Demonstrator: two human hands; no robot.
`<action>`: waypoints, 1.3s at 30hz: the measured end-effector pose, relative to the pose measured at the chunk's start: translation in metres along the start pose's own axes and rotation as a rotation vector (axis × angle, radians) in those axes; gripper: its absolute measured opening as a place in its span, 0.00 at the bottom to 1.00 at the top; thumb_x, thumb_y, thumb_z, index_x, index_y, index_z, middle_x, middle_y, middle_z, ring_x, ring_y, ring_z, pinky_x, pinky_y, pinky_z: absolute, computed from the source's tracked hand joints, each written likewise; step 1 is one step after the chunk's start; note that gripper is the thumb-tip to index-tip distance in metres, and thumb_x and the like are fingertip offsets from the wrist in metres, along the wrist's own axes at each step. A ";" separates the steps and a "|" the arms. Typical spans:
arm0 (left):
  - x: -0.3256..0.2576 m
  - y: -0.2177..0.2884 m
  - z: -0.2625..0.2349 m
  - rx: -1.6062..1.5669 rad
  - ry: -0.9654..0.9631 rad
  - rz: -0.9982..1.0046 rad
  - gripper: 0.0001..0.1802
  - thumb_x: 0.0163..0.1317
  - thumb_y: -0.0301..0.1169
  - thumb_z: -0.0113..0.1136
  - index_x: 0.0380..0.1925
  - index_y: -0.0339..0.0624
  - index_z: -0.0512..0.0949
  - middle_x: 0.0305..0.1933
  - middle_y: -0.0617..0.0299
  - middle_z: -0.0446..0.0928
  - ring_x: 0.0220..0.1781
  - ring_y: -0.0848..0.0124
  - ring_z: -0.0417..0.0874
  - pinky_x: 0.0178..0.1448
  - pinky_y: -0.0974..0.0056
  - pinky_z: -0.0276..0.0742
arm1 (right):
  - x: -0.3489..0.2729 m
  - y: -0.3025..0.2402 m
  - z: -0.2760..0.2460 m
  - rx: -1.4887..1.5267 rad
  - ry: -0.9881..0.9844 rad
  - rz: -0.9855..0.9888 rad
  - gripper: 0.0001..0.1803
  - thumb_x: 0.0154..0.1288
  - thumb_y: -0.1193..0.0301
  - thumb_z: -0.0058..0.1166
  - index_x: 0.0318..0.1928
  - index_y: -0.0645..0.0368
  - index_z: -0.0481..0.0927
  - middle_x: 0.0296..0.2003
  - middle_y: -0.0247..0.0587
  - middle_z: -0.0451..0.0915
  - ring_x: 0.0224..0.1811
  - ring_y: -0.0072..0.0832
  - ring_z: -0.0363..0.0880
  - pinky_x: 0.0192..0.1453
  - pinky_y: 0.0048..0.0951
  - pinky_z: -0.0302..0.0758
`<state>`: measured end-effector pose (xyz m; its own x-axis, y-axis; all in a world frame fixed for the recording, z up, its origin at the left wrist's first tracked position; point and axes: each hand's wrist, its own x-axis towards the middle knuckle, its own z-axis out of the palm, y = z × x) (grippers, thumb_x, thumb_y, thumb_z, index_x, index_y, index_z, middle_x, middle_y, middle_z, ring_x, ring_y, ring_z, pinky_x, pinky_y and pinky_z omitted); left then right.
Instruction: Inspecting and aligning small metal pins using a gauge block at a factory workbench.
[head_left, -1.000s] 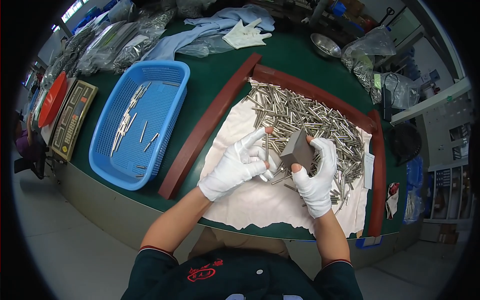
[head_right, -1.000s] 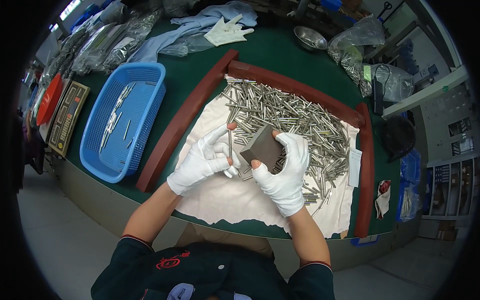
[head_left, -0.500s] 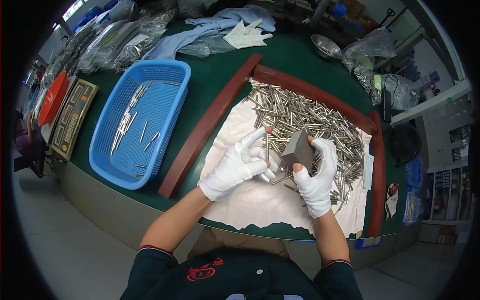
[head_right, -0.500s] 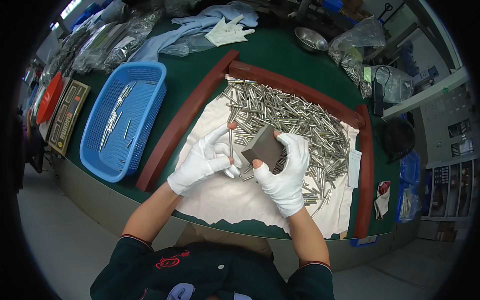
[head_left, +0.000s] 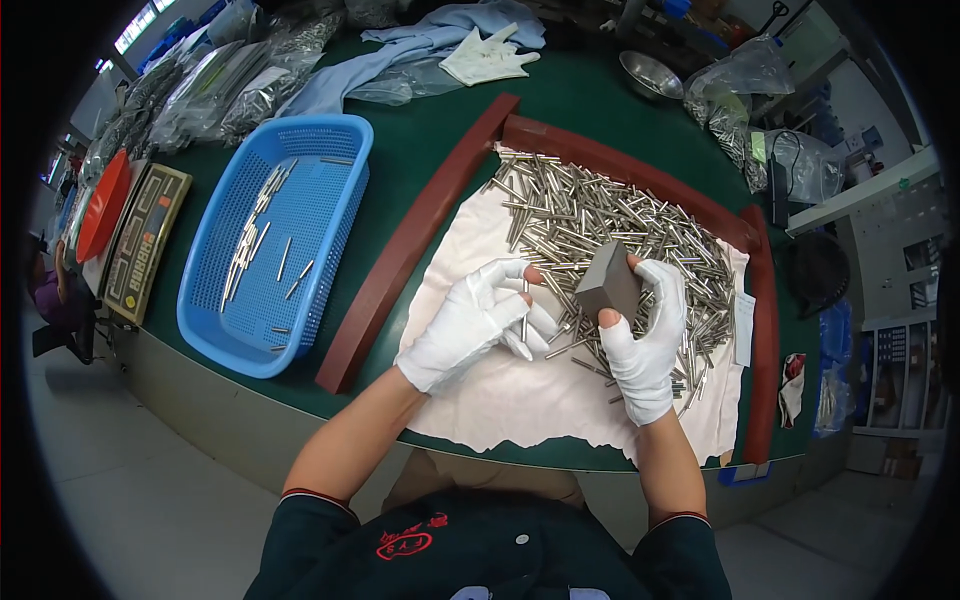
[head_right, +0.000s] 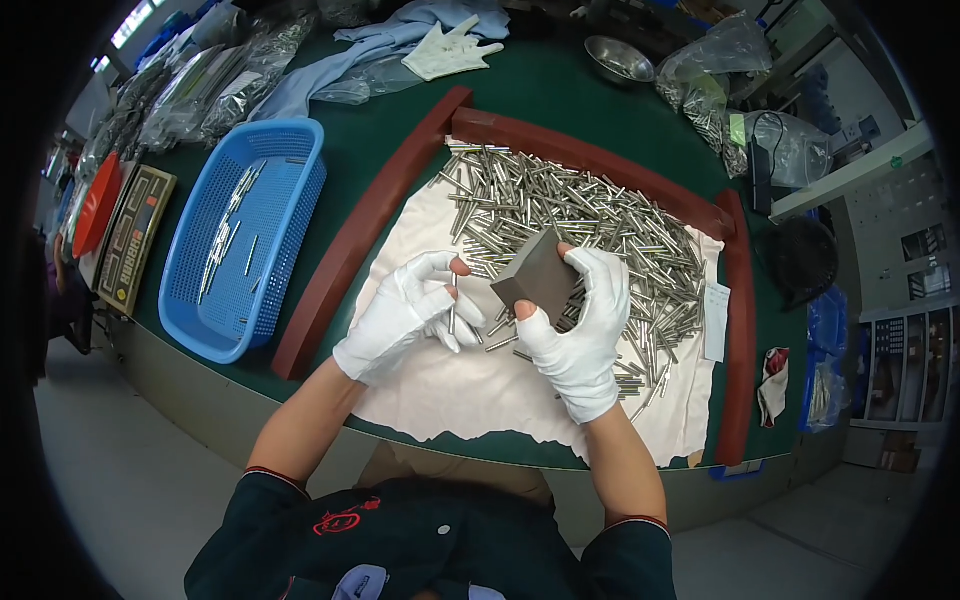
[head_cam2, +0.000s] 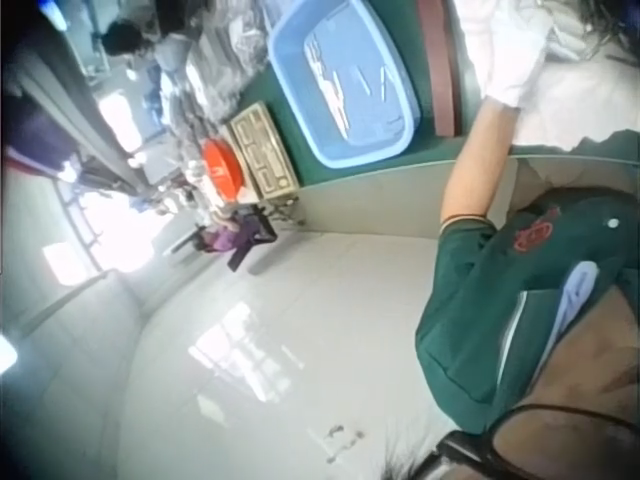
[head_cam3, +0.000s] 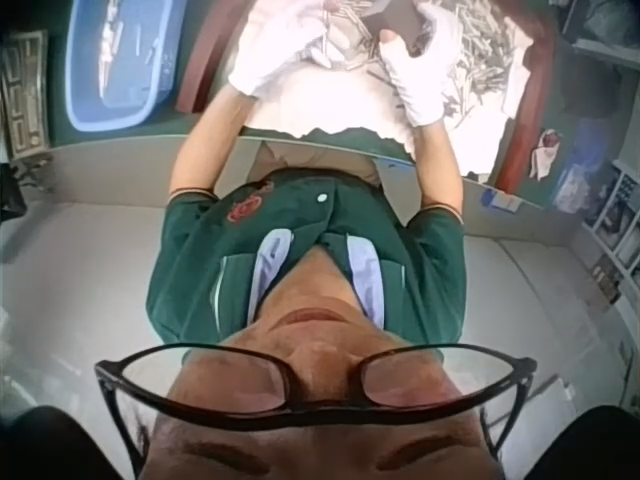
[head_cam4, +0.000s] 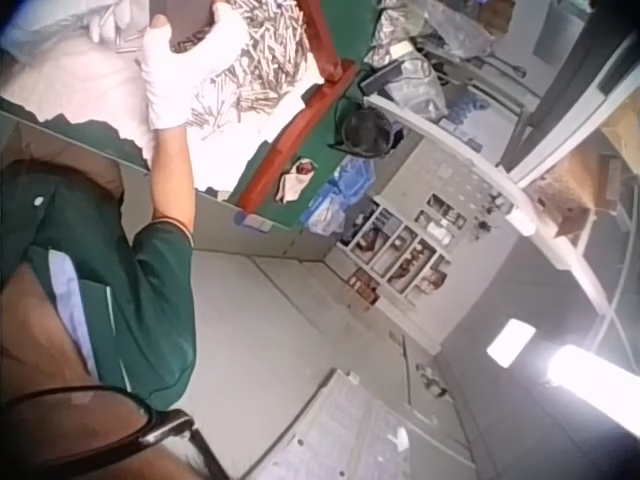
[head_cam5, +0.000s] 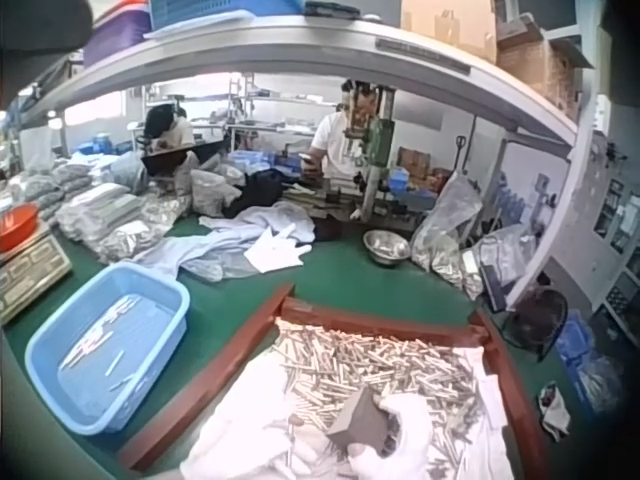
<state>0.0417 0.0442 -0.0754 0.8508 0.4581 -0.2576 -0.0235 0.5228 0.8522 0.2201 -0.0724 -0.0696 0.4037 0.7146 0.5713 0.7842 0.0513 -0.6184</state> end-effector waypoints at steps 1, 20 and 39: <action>0.000 -0.001 0.000 0.001 -0.002 -0.005 0.18 0.68 0.27 0.49 0.57 0.37 0.65 0.39 0.47 0.81 0.35 0.67 0.85 0.37 0.68 0.81 | 0.000 0.001 -0.001 -0.001 0.000 -0.003 0.30 0.45 0.60 0.66 0.46 0.62 0.73 0.43 0.46 0.73 0.45 0.40 0.71 0.52 0.38 0.68; 0.002 -0.007 0.003 -0.042 0.012 0.053 0.17 0.67 0.27 0.54 0.53 0.34 0.67 0.50 0.48 0.78 0.46 0.63 0.84 0.49 0.62 0.83 | 0.002 0.008 -0.007 0.008 0.049 0.021 0.30 0.46 0.59 0.66 0.47 0.63 0.73 0.43 0.45 0.73 0.45 0.40 0.71 0.53 0.39 0.68; -0.103 0.047 -0.020 1.034 0.861 0.809 0.07 0.60 0.23 0.63 0.39 0.35 0.80 0.28 0.61 0.80 0.27 0.77 0.79 0.31 0.75 0.73 | 0.001 0.010 -0.012 0.002 0.074 0.047 0.29 0.48 0.59 0.67 0.47 0.63 0.73 0.43 0.45 0.74 0.46 0.39 0.71 0.54 0.38 0.68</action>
<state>-0.0581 0.0360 -0.0182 0.2387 0.8076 0.5393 0.3560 -0.5895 0.7251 0.2343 -0.0798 -0.0685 0.4737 0.6624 0.5803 0.7629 0.0205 -0.6462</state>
